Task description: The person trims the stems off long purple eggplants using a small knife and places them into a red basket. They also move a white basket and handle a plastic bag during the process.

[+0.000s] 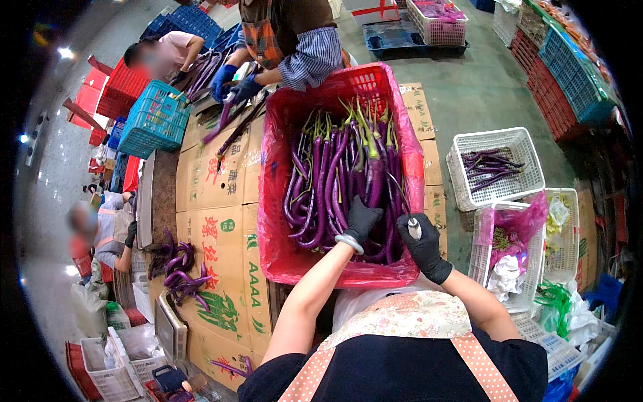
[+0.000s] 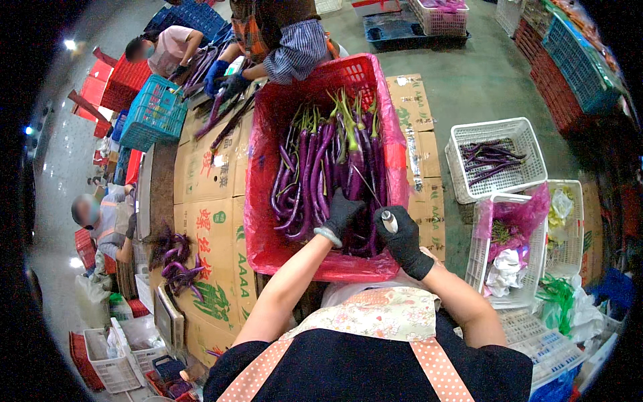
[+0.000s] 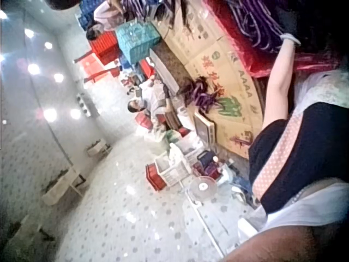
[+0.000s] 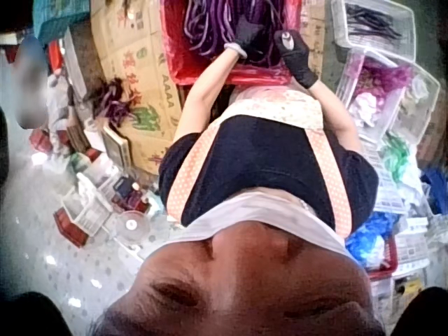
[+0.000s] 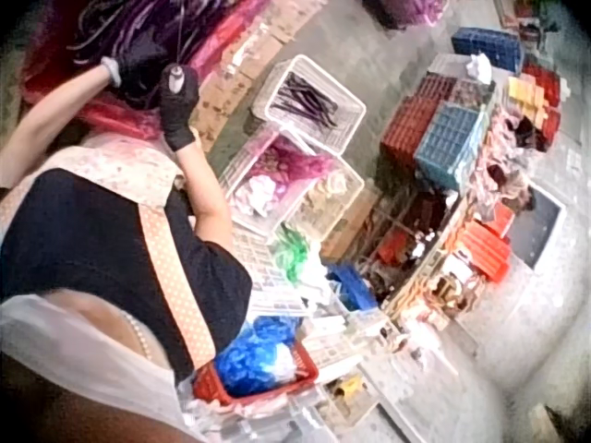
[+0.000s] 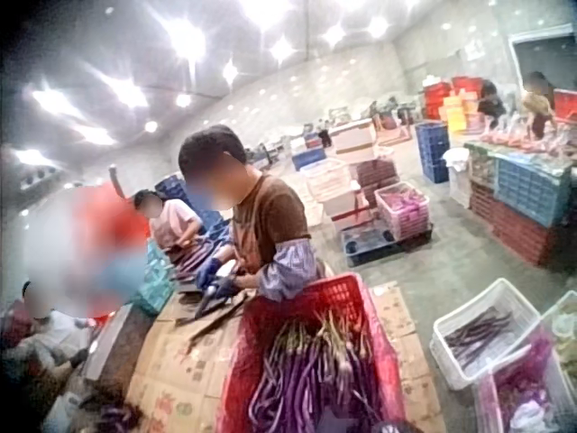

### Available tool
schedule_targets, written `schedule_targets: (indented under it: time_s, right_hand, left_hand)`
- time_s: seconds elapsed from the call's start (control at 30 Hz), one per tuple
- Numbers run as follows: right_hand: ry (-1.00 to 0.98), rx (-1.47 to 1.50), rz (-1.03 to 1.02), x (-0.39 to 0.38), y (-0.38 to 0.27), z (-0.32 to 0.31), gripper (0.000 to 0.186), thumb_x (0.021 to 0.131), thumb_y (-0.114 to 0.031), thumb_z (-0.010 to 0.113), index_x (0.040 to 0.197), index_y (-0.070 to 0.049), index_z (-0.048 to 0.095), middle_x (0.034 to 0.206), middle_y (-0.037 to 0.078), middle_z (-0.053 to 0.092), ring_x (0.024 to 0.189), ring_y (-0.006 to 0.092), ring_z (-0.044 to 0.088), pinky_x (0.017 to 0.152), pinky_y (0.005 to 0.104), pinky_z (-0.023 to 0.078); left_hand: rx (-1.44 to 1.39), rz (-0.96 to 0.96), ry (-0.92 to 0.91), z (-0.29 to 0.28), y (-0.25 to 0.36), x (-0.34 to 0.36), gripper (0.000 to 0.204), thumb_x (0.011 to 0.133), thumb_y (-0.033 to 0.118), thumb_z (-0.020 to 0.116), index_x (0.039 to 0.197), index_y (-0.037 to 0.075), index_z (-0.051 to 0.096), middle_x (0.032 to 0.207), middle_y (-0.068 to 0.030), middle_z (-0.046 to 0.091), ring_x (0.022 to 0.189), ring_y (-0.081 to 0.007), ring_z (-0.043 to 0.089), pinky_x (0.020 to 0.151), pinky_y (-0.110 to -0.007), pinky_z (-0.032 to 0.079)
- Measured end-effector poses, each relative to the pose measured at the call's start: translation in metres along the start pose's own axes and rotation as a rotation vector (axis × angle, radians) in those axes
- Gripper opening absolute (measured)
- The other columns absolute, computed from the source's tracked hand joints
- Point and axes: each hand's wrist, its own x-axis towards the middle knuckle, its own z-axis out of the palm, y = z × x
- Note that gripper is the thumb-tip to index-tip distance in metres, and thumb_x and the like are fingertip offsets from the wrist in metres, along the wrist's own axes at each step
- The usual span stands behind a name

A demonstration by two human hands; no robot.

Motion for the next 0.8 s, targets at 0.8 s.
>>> schedule_targets:
  time_s: [0.8]
  right_hand:
    - [-0.080,0.071,0.905,0.020,0.037,0.080,0.017,0.073,-0.015,0.065,0.081,-0.001,0.061,0.069,0.006,0.059,0.062,0.0159,0.054,0.055,0.0328,0.043]
  left_hand:
    - [-0.409,-0.213,-0.369,-0.035,-0.007,0.012,0.037,0.082,0.024,0.057,0.108,-0.002,0.057,0.098,-0.0088,0.063,0.086,-0.0162,0.059,0.078,-0.027,0.045]
